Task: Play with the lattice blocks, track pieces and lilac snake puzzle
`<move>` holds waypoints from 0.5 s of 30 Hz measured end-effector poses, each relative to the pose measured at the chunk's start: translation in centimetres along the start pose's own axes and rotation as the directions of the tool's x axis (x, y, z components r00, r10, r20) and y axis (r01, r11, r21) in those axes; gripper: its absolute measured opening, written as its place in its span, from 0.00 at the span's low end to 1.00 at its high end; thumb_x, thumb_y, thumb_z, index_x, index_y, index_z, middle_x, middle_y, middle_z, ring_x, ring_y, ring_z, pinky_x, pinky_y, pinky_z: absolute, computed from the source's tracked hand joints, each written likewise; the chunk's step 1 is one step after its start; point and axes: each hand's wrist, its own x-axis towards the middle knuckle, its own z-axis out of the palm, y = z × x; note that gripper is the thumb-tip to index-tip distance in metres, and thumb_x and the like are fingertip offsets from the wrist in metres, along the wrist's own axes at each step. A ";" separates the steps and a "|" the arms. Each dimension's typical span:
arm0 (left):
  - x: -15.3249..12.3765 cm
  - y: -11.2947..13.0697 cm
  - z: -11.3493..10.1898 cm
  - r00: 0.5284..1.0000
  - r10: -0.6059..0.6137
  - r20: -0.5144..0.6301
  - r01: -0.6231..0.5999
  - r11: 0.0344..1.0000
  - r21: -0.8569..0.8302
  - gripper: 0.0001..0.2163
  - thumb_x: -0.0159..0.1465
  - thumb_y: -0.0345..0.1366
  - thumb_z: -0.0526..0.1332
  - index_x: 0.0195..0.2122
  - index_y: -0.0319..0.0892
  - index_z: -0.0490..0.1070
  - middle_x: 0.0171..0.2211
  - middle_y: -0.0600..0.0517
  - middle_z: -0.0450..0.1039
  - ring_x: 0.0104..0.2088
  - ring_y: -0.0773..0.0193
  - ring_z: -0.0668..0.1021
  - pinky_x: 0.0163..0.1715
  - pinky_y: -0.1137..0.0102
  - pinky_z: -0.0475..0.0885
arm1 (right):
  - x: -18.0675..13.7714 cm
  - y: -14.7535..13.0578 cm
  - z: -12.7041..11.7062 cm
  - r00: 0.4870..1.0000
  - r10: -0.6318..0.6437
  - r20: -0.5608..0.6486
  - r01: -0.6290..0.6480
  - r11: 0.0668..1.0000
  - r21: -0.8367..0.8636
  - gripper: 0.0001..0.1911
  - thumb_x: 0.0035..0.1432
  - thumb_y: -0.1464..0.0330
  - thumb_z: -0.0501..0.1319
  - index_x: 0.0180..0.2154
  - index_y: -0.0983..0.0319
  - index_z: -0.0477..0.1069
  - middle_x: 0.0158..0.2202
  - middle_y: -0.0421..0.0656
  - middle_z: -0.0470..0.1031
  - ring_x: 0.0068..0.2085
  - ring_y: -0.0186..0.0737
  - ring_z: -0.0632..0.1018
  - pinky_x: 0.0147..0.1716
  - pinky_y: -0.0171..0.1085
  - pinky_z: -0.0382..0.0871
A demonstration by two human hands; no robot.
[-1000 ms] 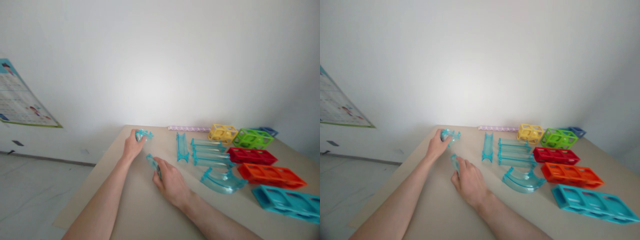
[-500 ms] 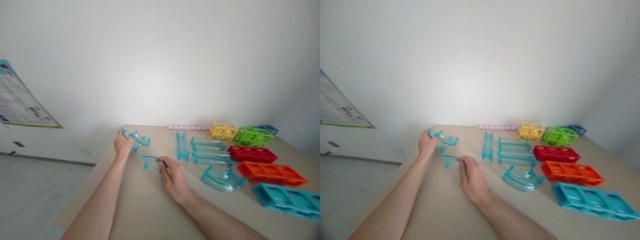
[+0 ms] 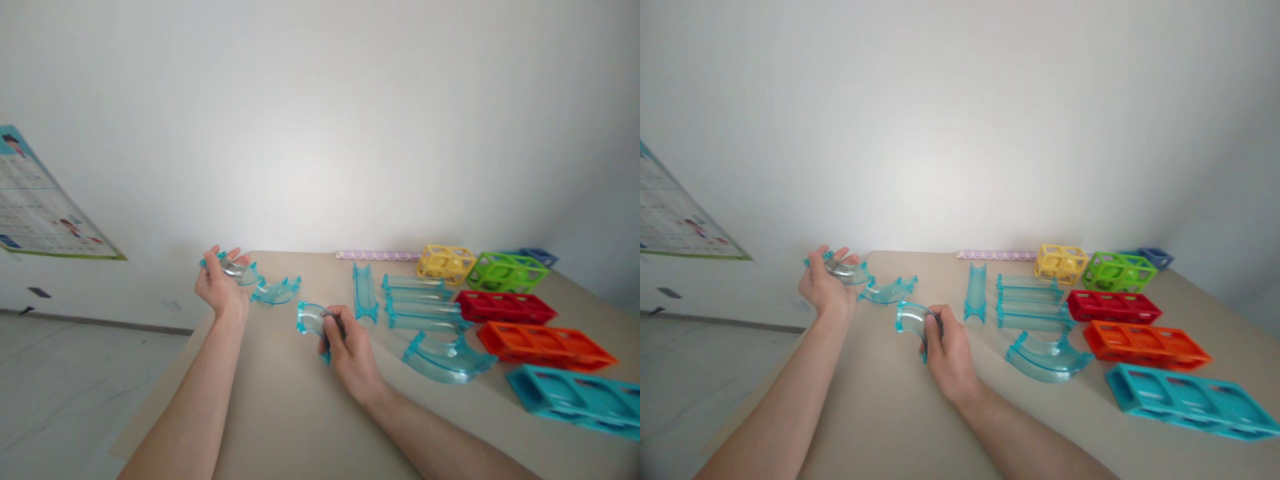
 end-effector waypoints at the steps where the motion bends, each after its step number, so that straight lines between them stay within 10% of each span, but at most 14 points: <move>1: -0.3 0.3 0.1 0.999 0.044 -0.002 -0.044 0.999 0.031 0.19 0.62 0.49 0.54 0.44 0.38 0.68 0.30 0.49 0.75 0.22 0.67 0.78 0.27 0.68 0.75 | 0.1 0.0 0.0 1.000 0.015 -0.009 -0.015 1.000 0.005 0.14 0.68 0.58 0.48 0.36 0.60 0.63 0.21 0.35 0.68 0.22 0.32 0.68 0.24 0.31 0.61; 5: -1.0 1.2 0.2 0.976 0.210 -0.061 -0.200 0.971 0.133 0.19 0.63 0.51 0.55 0.38 0.39 0.71 0.21 0.56 0.69 0.19 0.69 0.74 0.23 0.72 0.72 | 0.3 0.3 0.0 0.999 0.005 -0.042 -0.007 0.999 -0.040 0.22 0.67 0.54 0.45 0.27 0.60 0.60 0.22 0.36 0.63 0.25 0.33 0.66 0.25 0.32 0.58; 10: -2.5 2.0 0.9 0.950 -0.206 0.234 0.189 0.977 0.095 0.23 0.61 0.60 0.51 0.27 0.44 0.58 0.16 0.60 0.58 0.12 0.73 0.63 0.11 0.76 0.59 | 0.5 1.1 0.4 0.994 0.053 -0.096 -0.045 0.996 0.078 0.23 0.66 0.51 0.45 0.26 0.59 0.58 0.23 0.37 0.60 0.26 0.34 0.64 0.24 0.33 0.58; 12: -4.3 1.8 1.2 0.813 -0.332 0.479 0.287 0.943 0.167 0.26 0.59 0.64 0.50 0.24 0.44 0.56 0.17 0.59 0.58 0.11 0.74 0.61 0.10 0.76 0.56 | 0.6 1.4 0.6 0.987 0.115 -0.114 -0.091 0.975 0.202 0.23 0.64 0.49 0.47 0.26 0.59 0.59 0.22 0.37 0.61 0.24 0.34 0.64 0.22 0.33 0.59; 15: -7.7 0.5 1.1 0.488 -0.409 0.771 0.358 0.899 0.251 0.28 0.57 0.66 0.50 0.21 0.43 0.57 0.16 0.58 0.56 0.13 0.74 0.60 0.11 0.76 0.55 | 0.7 1.2 0.7 0.972 0.199 -0.127 -0.142 0.922 0.359 0.24 0.61 0.46 0.50 0.26 0.59 0.59 0.21 0.36 0.61 0.21 0.33 0.64 0.20 0.32 0.60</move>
